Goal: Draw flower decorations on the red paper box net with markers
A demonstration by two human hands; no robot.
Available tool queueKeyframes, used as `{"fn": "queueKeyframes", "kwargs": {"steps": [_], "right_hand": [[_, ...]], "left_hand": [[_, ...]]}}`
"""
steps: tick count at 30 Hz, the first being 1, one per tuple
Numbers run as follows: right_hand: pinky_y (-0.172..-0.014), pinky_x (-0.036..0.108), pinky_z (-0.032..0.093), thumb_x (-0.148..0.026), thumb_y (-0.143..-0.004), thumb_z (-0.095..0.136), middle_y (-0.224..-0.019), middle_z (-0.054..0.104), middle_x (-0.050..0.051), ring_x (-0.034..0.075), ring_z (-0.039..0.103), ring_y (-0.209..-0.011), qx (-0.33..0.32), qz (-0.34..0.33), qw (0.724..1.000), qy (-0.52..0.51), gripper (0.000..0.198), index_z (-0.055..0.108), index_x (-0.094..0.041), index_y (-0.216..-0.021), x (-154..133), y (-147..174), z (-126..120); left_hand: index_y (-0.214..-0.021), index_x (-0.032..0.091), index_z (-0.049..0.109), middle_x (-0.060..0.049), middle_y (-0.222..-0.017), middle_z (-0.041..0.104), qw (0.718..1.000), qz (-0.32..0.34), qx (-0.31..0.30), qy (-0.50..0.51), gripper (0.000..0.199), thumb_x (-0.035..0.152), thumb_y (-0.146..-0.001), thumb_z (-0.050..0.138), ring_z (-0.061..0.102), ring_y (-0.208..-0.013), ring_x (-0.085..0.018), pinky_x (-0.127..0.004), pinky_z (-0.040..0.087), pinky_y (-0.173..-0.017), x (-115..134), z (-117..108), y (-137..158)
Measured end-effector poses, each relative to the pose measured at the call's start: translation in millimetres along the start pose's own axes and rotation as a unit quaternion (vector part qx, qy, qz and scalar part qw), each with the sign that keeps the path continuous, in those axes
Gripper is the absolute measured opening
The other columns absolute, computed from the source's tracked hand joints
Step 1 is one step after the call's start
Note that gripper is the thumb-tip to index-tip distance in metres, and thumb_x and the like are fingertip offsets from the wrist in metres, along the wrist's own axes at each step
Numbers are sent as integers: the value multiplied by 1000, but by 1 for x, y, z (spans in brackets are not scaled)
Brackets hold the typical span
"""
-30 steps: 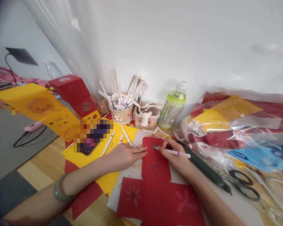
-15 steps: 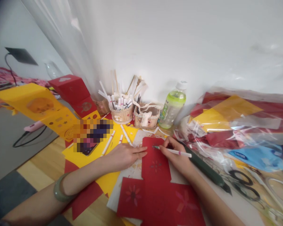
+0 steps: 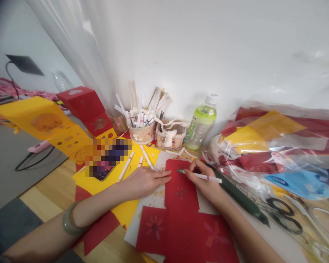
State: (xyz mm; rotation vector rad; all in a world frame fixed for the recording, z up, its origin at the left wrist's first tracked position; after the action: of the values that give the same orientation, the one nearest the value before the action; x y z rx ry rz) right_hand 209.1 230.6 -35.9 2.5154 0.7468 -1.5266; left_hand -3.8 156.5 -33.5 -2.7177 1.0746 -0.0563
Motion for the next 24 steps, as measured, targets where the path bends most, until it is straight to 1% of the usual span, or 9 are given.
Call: {"fn": "queueKeyframes", "kwargs": {"steps": [5, 11, 14, 17, 21, 24], "right_hand": [[-50, 26, 29, -35, -80, 57, -60, 44, -4, 12, 39, -55, 9, -4, 1000, 4, 26, 42, -21, -63, 0, 0, 0], [-50, 25, 30, -33, -80, 58, -60, 43, -4, 12, 38, -55, 3, 2, 1000, -11, 25, 43, -21, -64, 1, 0, 0], [-52, 25, 32, -33, -78, 60, -58, 45, -4, 12, 40, -55, 39, -5, 998, -45, 26, 43, -21, -62, 0, -1, -1], [-51, 25, 33, -34, -76, 61, -55, 46, -4, 12, 41, -53, 92, -9, 993, -69, 28, 44, -22, -59, -2, 0, -3], [-52, 26, 34, -41, -78, 60, -53, 48, -4, 13, 43, -53, 162, -9, 985, -52, 30, 47, -22, -59, -7, 3, -9], [-53, 27, 34, -50, -82, 51, -54, 49, -2, 14, 45, -53, 196, -19, 980, -38, 37, 48, -22, -58, -14, 6, -20]], "left_hand": [[-120, 18, 54, -2, -129, 53, 1000, 2, -1, -4, 35, 15, -86, 49, 66, -84, -18, -33, 54, -70, 0, 0, 0], [-120, 18, 54, -1, -129, 53, 1000, -2, 2, -3, 32, 17, -88, 47, 66, -85, -18, -33, 54, -70, 0, 1, 0], [-119, 18, 55, -1, -129, 53, 1000, 2, 3, -3, 34, 14, -86, 48, 66, -86, -18, -33, 54, -71, 0, 1, 1], [-117, 18, 56, -2, -128, 54, 1000, 1, 23, -3, 34, 12, -84, 49, 66, -82, -18, -32, 55, -68, 0, 1, 1], [-116, 16, 56, -4, -129, 52, 999, -7, 52, -5, 35, 11, -82, 48, 67, -79, -17, -31, 55, -64, 0, 0, 2], [-116, 14, 56, -5, -126, 55, 997, -5, 83, -3, 34, 12, -83, 47, 67, -84, -17, -29, 55, -65, -2, -1, 2]]}}
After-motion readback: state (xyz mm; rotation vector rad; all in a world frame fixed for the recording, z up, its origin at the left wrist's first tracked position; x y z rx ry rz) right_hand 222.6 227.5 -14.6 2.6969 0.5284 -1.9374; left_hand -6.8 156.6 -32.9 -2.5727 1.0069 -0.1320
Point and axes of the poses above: each hand's wrist, its own y-axis away from the middle knuckle, its own z-axis out of the palm, x = y × z, the point moved 1 cm from there along -y, towards the middle knuckle
